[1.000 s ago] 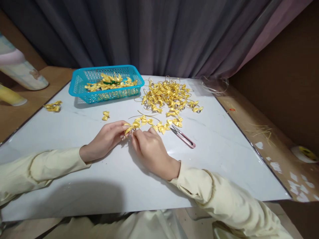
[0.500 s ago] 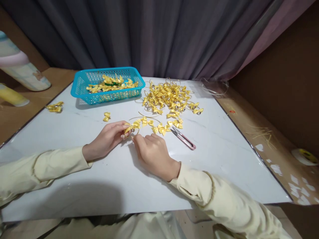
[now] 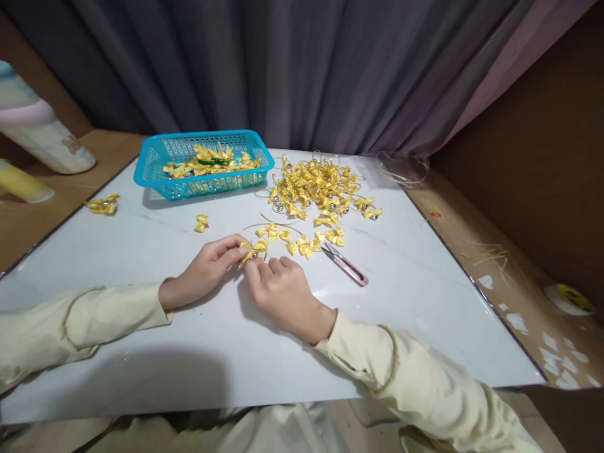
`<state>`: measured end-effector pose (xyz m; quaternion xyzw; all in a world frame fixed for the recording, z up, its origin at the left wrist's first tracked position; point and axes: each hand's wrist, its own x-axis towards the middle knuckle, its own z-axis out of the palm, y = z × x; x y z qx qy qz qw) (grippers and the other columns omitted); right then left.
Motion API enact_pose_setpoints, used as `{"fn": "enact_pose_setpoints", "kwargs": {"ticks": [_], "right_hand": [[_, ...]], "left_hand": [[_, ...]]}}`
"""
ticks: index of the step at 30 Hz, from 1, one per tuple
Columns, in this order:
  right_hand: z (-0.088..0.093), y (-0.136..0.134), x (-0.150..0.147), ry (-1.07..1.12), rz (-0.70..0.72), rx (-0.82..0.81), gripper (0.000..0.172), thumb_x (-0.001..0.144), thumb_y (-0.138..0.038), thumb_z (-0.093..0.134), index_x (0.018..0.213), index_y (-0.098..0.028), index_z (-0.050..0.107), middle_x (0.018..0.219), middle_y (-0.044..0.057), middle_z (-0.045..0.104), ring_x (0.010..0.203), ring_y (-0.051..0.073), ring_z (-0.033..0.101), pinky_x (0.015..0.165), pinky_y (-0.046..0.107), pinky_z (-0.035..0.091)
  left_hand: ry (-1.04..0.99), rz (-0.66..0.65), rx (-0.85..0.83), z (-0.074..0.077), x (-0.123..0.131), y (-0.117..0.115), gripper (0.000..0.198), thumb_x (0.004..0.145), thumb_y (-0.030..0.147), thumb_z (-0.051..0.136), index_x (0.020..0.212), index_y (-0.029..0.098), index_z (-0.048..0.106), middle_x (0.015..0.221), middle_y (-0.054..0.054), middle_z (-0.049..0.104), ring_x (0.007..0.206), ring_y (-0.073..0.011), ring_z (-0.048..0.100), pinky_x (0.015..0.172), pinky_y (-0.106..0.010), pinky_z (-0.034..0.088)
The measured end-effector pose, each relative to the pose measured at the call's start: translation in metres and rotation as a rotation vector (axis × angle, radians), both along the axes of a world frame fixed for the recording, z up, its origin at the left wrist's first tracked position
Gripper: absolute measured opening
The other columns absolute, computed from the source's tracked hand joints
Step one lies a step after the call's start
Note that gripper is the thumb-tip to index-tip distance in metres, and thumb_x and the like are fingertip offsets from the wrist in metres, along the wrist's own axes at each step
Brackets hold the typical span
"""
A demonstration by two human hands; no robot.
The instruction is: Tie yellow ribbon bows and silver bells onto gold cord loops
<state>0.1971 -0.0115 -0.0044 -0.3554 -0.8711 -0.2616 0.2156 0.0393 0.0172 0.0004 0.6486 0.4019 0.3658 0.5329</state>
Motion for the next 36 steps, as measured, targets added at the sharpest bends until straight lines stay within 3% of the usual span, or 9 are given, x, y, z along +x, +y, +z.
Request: {"fn": "enact_pose_setpoints", "kwargs": {"ticks": [13,17,23,26,31,36], "right_hand": [[0.009,0.002,0.002,-0.003,0.036,-0.131,0.023,0.085,-0.005,0.038,0.072,-0.014,0.054,0.051,0.000,0.051,0.047,0.013,0.043,0.049,0.028,0.020],[0.023,0.004,0.009,-0.016,0.046,-0.297,0.020,0.090,-0.016,0.043,0.073,-0.015,0.054,0.054,0.000,0.056,0.046,0.013,0.048,0.046,0.027,0.018],[0.043,0.022,0.024,0.290,0.025,-0.495,0.019,0.094,-0.025,0.040,0.108,-0.015,0.048,0.073,0.002,0.064,0.049,0.010,0.053,0.048,0.021,0.030],[0.047,0.039,0.025,0.281,0.115,-0.706,0.033,0.093,-0.025,0.041,0.124,-0.015,0.036,0.084,0.004,0.063,0.052,0.010,0.051,0.051,0.021,0.034],[0.045,0.056,0.019,0.216,0.299,-1.015,0.047,0.090,-0.015,0.042,0.133,-0.014,0.022,0.074,0.000,0.057,0.058,0.010,0.047,0.055,0.020,0.036],[0.044,0.053,0.016,0.278,0.390,-1.042,0.054,0.084,-0.006,0.042,0.133,-0.012,0.018,0.061,-0.006,0.046,0.053,0.010,0.041,0.052,0.021,0.034]], "left_hand": [[0.101,0.012,0.046,-0.001,-0.002,0.004,0.021,0.086,0.029,0.043,0.069,0.016,0.046,0.064,0.004,0.041,0.063,-0.0115,0.039,0.061,-0.024,0.033],[0.104,-0.022,0.061,-0.002,-0.003,0.004,0.021,0.086,0.029,0.042,0.071,0.016,0.048,0.066,0.003,0.044,0.064,-0.0116,0.041,0.060,-0.024,0.034],[0.114,-0.055,0.078,-0.005,-0.003,0.002,0.020,0.086,0.029,0.042,0.070,0.016,0.047,0.062,0.004,0.040,0.059,-0.0105,0.037,0.056,-0.023,0.030],[0.113,-0.084,0.079,-0.006,-0.004,0.002,0.021,0.086,0.029,0.041,0.070,0.016,0.046,0.061,0.004,0.039,0.058,-0.0103,0.036,0.055,-0.024,0.029],[0.118,-0.099,0.119,-0.008,-0.005,0.002,0.024,0.086,0.029,0.042,0.065,0.017,0.039,0.059,0.005,0.034,0.056,-0.0097,0.032,0.052,-0.024,0.026],[0.130,-0.110,0.105,-0.005,-0.005,0.001,0.024,0.084,0.029,0.044,0.063,0.018,0.037,0.058,0.005,0.034,0.055,-0.0098,0.032,0.052,-0.024,0.026]]}}
